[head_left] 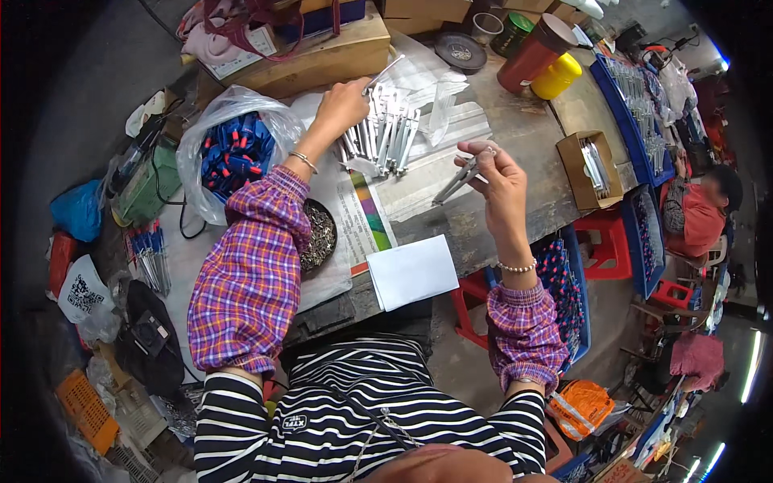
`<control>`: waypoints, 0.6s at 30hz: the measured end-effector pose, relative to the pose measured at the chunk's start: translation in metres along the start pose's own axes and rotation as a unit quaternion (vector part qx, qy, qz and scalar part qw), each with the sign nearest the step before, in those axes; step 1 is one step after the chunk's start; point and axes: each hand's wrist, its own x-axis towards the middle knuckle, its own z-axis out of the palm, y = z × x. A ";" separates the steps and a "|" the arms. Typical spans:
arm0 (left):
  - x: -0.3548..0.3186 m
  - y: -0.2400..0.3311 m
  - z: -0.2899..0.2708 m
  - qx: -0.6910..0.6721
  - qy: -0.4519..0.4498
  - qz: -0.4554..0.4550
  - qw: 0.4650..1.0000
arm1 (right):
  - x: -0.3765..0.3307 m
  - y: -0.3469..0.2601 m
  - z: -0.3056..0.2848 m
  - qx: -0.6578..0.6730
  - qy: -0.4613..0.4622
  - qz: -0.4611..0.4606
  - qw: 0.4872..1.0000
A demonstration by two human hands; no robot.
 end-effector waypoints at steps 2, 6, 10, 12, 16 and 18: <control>-0.004 0.006 0.000 0.009 -0.005 -0.006 1.000 | -0.005 -0.001 -0.003 -0.002 0.002 -0.002 1.000; -0.003 0.005 0.006 0.013 -0.007 -0.009 1.000 | -0.015 -0.003 -0.006 -0.010 0.008 -0.003 1.000; 0.001 -0.007 0.004 -0.003 -0.014 -0.004 1.000 | -0.028 -0.003 -0.008 -0.018 0.002 -0.023 1.000; 0.001 -0.005 0.002 0.005 -0.014 -0.001 1.000 | -0.036 -0.005 -0.012 -0.042 -0.002 -0.045 0.998; -0.009 0.012 -0.010 0.016 0.022 0.025 0.999 | -0.044 0.007 -0.018 -0.078 -0.007 -0.076 0.994; -0.013 0.012 -0.020 -0.003 0.048 0.042 0.998 | -0.046 0.015 -0.015 -0.077 -0.009 -0.073 0.994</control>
